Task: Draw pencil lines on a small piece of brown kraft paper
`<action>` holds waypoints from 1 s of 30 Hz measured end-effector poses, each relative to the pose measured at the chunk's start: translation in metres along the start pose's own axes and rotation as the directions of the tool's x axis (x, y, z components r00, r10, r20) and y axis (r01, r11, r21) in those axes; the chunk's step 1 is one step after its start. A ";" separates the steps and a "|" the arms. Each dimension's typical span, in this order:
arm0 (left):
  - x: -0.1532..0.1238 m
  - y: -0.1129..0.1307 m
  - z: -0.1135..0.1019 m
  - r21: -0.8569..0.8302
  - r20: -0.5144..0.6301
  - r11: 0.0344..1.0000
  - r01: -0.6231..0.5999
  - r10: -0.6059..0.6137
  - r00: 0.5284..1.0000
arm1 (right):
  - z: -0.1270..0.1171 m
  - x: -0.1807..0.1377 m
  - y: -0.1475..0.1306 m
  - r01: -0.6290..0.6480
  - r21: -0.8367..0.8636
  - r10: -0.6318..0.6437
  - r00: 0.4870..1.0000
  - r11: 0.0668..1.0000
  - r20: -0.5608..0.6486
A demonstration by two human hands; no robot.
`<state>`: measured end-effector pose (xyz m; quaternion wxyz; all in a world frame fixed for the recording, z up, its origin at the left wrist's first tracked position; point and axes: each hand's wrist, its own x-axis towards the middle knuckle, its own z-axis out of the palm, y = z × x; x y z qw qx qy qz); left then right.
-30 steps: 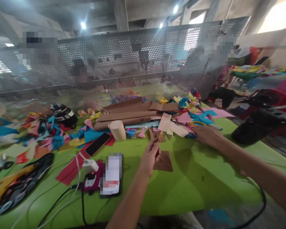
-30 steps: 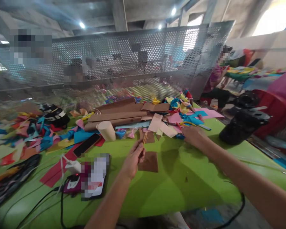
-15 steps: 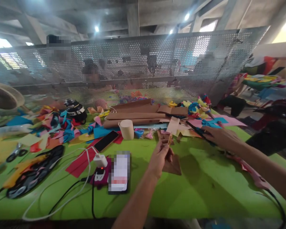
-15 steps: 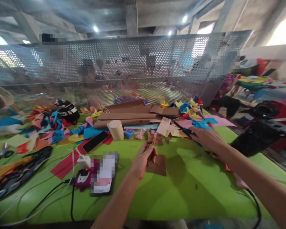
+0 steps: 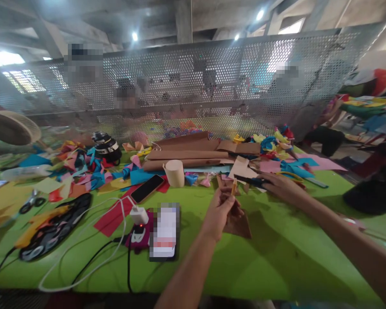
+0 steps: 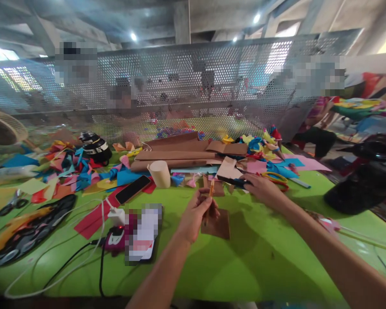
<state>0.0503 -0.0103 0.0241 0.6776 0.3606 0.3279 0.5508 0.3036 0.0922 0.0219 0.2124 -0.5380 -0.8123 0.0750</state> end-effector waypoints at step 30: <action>-0.005 -0.007 0.005 0.248 -0.070 0.968 0.027 -0.010 0.998 | 0.014 -0.025 -0.102 -0.175 0.924 0.259 0.962 0.341 0.087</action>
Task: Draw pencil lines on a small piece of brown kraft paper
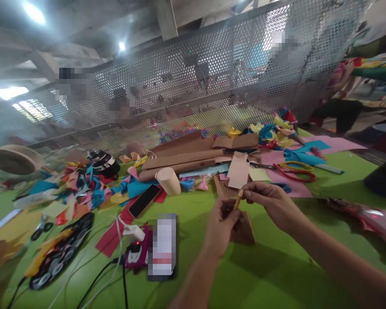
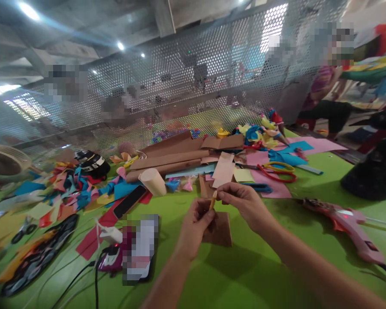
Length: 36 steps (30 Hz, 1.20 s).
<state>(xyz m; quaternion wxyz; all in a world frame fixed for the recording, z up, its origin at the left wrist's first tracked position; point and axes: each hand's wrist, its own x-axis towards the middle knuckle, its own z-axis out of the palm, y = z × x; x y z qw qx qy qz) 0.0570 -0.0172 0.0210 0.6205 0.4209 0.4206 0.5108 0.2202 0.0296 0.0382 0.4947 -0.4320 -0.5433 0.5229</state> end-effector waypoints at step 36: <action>0.009 0.016 -0.012 -0.496 -0.344 0.861 -0.110 -0.078 0.936 | 0.011 -0.018 0.008 0.018 -0.142 0.029 0.947 0.990 0.320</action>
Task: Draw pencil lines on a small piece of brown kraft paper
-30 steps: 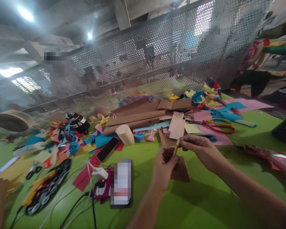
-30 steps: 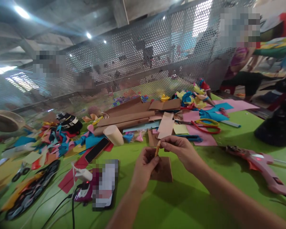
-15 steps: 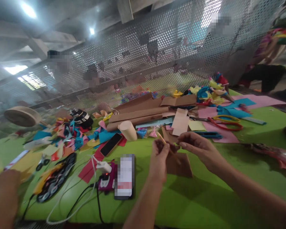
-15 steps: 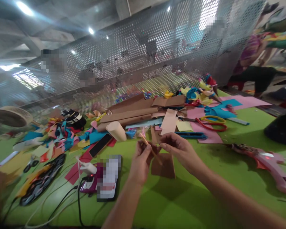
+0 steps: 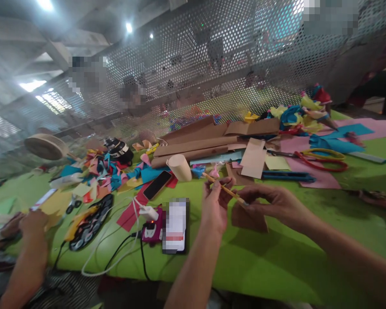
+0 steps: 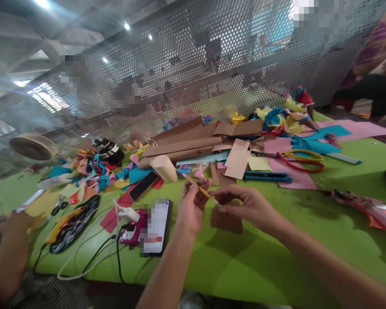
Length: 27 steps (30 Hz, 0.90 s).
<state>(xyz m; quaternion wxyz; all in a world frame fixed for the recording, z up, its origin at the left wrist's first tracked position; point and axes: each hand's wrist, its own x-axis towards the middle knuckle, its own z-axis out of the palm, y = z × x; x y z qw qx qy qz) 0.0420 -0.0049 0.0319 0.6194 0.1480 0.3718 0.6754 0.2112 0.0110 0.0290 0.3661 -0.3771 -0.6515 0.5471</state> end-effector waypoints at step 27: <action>-0.010 -0.010 0.005 -0.073 0.169 0.996 0.048 -0.035 0.985 | -0.008 -0.001 0.034 0.488 -0.552 -0.565 0.824 0.676 0.036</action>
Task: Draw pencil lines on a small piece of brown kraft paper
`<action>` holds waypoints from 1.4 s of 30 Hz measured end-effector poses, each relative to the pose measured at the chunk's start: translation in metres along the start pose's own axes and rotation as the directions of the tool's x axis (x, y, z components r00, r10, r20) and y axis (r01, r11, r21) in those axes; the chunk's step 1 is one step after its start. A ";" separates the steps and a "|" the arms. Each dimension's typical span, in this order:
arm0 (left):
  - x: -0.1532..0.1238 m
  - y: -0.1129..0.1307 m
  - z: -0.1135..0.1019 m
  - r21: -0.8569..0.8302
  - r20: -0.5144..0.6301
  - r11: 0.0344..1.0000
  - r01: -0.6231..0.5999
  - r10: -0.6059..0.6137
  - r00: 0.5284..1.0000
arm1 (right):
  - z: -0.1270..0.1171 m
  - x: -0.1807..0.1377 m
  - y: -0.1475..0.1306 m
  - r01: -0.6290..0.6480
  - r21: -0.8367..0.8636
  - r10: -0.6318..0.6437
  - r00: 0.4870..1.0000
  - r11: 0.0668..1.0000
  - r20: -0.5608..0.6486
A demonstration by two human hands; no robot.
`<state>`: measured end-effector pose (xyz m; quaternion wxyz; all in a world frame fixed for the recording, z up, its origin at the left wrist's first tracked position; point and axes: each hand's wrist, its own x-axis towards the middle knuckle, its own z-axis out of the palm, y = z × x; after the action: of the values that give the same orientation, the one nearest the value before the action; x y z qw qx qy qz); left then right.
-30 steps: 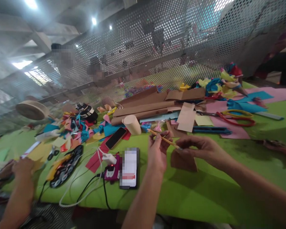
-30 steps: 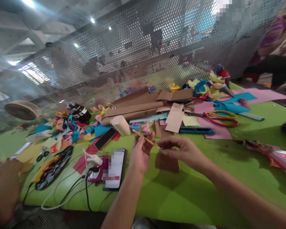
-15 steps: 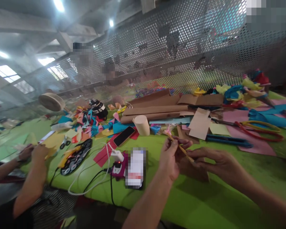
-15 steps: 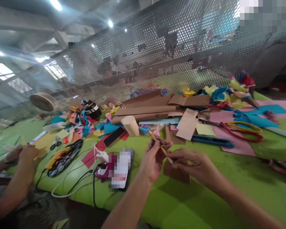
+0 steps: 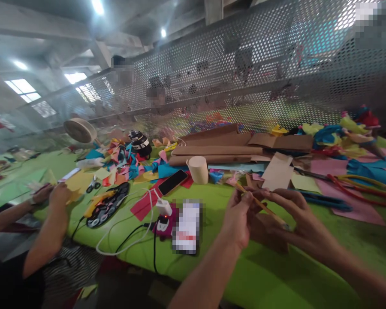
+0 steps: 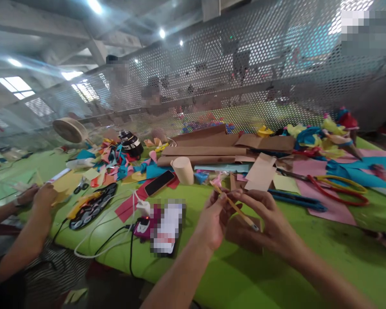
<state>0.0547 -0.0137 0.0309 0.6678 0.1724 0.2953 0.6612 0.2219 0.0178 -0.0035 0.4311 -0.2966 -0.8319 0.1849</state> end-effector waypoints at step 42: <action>-0.029 0.005 -0.030 0.571 0.486 -0.517 -0.638 -0.413 0.770 | -0.036 -0.009 0.009 -0.686 0.385 0.720 0.690 0.617 0.074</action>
<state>0.0330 -0.0467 0.0160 0.1025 0.8850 0.4518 0.0457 0.2589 0.0210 0.0062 0.4093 -0.5161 -0.5759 0.4842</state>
